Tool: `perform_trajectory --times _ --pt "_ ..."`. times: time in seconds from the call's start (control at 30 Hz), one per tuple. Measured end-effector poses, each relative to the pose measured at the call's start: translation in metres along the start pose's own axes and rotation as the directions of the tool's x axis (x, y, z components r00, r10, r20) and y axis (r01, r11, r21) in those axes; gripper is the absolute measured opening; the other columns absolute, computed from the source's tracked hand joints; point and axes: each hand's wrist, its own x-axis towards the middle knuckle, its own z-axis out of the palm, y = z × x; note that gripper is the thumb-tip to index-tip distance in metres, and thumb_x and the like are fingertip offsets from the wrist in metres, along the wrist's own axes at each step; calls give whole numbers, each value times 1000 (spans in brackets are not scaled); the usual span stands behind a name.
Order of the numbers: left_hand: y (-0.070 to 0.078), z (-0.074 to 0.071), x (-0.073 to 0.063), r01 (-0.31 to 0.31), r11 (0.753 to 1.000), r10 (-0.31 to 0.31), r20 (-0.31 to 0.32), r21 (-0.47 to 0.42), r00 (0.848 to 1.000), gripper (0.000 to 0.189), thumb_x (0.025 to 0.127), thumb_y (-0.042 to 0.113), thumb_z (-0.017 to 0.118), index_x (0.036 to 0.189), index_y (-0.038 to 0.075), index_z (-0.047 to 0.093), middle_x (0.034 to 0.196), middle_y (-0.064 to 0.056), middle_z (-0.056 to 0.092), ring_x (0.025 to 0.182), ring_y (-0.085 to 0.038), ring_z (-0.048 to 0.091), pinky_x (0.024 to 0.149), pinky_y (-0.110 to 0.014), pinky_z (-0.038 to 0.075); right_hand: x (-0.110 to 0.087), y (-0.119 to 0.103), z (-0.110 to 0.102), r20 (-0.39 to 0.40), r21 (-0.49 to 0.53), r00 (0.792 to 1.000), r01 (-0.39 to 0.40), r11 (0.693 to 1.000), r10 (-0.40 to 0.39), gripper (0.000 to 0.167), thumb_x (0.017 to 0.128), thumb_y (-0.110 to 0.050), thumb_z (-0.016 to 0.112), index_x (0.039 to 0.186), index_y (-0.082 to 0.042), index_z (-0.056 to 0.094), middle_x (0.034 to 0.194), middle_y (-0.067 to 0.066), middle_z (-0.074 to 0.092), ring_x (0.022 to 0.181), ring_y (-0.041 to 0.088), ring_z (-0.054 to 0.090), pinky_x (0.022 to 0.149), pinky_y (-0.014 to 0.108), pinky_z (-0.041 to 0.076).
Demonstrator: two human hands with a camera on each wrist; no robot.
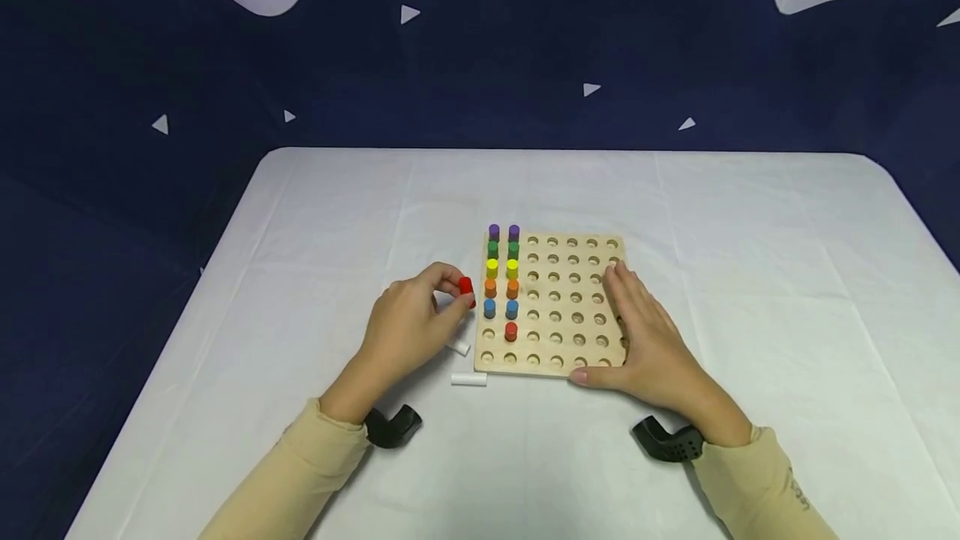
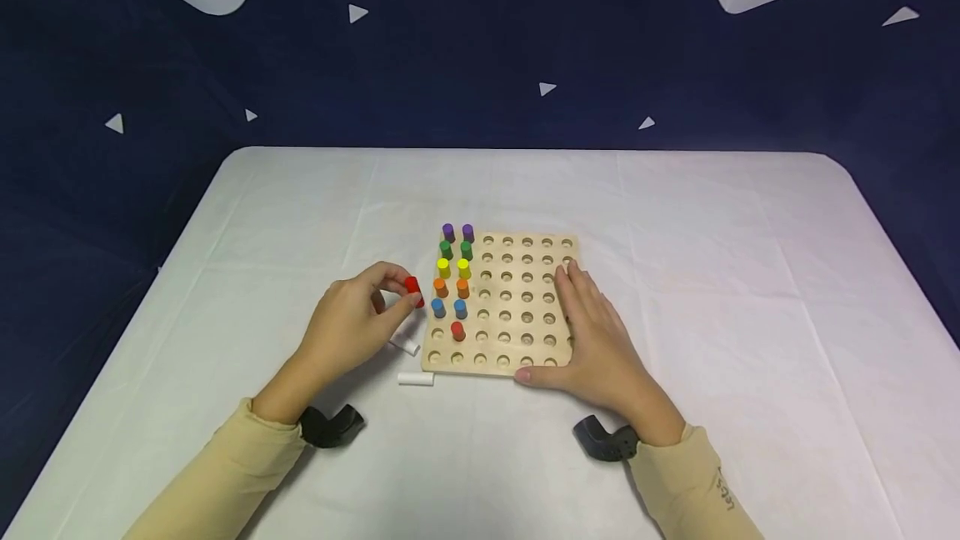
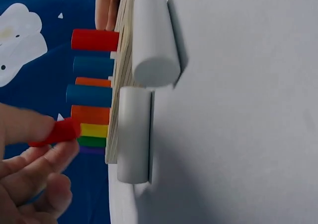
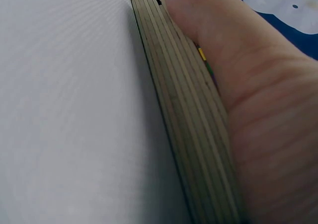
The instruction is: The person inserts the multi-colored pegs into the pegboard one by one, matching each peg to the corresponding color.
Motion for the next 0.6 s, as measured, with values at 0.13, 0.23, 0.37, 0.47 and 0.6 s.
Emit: perform_trajectory --times 0.13,0.23,0.37,0.47,0.6 --pt "1 2 -5 -84 996 85 -53 12 995 16 86 23 74 99 16 68 83 9 72 51 -3 45 48 -23 35 0 0 0 3 -1 1000 -1 1000 1 139 62 -68 83 160 -21 -4 168 2 -8 155 32 -2 118 64 10" --pt "0 4 -10 -156 987 159 -73 49 985 15 83 23 77 95 17 69 81 11 72 51 -2 43 48 -20 34 0 0 -1 3 0 1000 -2 1000 2 139 62 -68 83 160 -22 -4 168 2 -8 155 31 -3 118 64 11" --pt "0 8 -13 -218 972 223 -53 90 973 13 82 23 79 90 19 69 80 12 74 52 0 42 50 -19 34 0 0 -1 -2 1 1000 -2 1000 2 139 62 -68 83 160 -23 -4 168 1 -8 155 31 -2 118 64 11" --pt "1 10 -14 -228 967 231 -9 114 973 12 82 23 79 87 21 69 81 12 75 50 2 41 50 -19 33 0 0 -1 -2 2 1000 -3 1000 3 139 62 -67 83 160 -23 -4 168 1 -8 155 31 -2 118 64 11" --pt "3 11 -15 -217 965 214 36 146 976 12 83 26 79 88 22 68 82 12 75 50 1 44 50 -20 33 -1 0 -1 1 7 1000 -3 1000 3 139 62 -67 84 160 -23 -4 168 1 -8 155 32 -2 118 65 11"
